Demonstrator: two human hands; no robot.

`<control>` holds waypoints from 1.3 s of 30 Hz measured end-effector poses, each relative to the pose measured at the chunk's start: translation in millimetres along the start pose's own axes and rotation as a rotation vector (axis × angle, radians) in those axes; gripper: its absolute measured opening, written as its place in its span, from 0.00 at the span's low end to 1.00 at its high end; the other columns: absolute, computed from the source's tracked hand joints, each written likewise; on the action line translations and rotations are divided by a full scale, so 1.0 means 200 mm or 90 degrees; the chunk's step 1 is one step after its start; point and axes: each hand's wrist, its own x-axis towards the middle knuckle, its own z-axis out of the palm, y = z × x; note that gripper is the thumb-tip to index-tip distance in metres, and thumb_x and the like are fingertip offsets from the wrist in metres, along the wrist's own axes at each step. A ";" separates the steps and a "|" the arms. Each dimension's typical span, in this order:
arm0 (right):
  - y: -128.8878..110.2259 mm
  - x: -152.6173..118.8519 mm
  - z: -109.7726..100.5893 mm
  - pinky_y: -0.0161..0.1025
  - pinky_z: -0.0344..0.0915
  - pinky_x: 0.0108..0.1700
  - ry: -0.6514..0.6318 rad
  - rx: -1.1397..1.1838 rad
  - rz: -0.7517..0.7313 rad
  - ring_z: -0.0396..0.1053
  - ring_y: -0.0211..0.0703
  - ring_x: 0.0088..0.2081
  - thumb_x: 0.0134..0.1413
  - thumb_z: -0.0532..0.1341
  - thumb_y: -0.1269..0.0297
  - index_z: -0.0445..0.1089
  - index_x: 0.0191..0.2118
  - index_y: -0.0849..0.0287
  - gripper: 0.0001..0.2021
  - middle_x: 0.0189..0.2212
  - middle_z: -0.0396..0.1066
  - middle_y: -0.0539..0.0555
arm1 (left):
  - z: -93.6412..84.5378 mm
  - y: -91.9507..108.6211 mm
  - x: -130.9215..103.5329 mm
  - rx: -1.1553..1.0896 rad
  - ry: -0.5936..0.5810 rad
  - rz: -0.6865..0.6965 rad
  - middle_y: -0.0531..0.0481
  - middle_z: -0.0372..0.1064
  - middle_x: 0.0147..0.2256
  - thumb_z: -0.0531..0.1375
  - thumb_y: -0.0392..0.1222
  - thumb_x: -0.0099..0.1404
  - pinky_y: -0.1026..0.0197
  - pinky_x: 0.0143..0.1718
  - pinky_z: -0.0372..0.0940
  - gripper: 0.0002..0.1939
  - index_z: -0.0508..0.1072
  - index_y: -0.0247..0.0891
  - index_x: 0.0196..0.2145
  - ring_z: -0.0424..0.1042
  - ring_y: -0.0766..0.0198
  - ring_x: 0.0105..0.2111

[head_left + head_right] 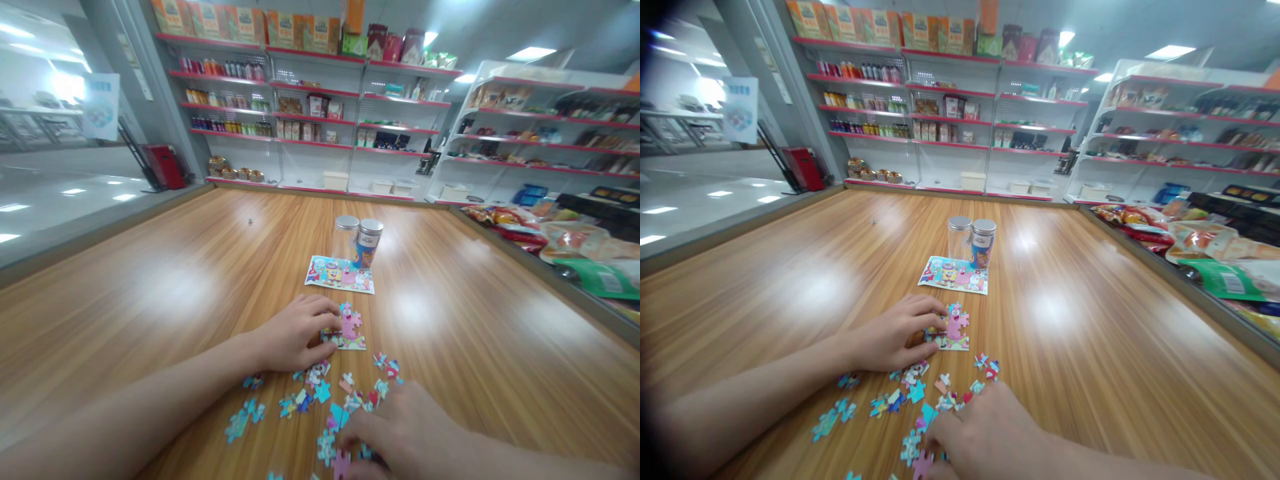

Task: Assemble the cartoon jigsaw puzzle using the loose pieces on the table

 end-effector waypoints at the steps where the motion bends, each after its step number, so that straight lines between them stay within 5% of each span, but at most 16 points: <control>1: 0.01 -0.01 0.02 0.35 0.44 0.21 0.010 -0.019 -0.008 0.68 0.36 0.18 0.62 0.62 0.52 0.77 0.34 0.56 0.13 0.18 0.74 0.48 | 0.00 0.00 0.00 0.001 0.000 -0.002 0.43 0.69 0.53 0.60 0.42 0.68 0.50 0.57 0.62 0.12 0.74 0.40 0.49 0.68 0.55 0.53; 14: 0.04 0.01 0.03 0.35 0.45 0.21 -0.057 -0.050 -0.007 0.70 0.38 0.19 0.65 0.59 0.48 0.76 0.35 0.55 0.17 0.18 0.75 0.48 | 0.00 0.01 0.01 0.014 0.002 -0.004 0.44 0.69 0.52 0.61 0.40 0.67 0.50 0.56 0.63 0.12 0.73 0.41 0.48 0.69 0.53 0.53; 23: 0.02 0.03 -0.12 0.38 0.49 0.23 -0.100 -0.094 0.052 0.72 0.40 0.22 0.65 0.58 0.63 0.74 0.37 0.57 0.09 0.24 0.78 0.52 | -0.01 0.00 0.00 0.009 -0.014 -0.007 0.43 0.68 0.53 0.59 0.42 0.69 0.49 0.57 0.61 0.12 0.72 0.41 0.49 0.68 0.53 0.54; 30: 0.03 0.03 -0.10 0.39 0.50 0.24 -0.065 -0.076 0.063 0.75 0.43 0.23 0.61 0.62 0.60 0.75 0.39 0.56 0.07 0.25 0.79 0.51 | -0.02 0.14 0.00 0.035 -0.046 -0.068 0.37 0.64 0.55 0.65 0.65 0.59 0.35 0.60 0.57 0.37 0.66 0.39 0.58 0.63 0.41 0.56; 39: 0.02 0.02 -0.12 0.38 0.50 0.25 -0.100 -0.044 0.155 0.78 0.46 0.26 0.58 0.64 0.61 0.77 0.37 0.54 0.05 0.26 0.79 0.51 | -0.05 0.13 -0.01 0.015 -0.128 -0.001 0.39 0.58 0.61 0.66 0.55 0.60 0.25 0.62 0.48 0.32 0.66 0.50 0.60 0.58 0.37 0.62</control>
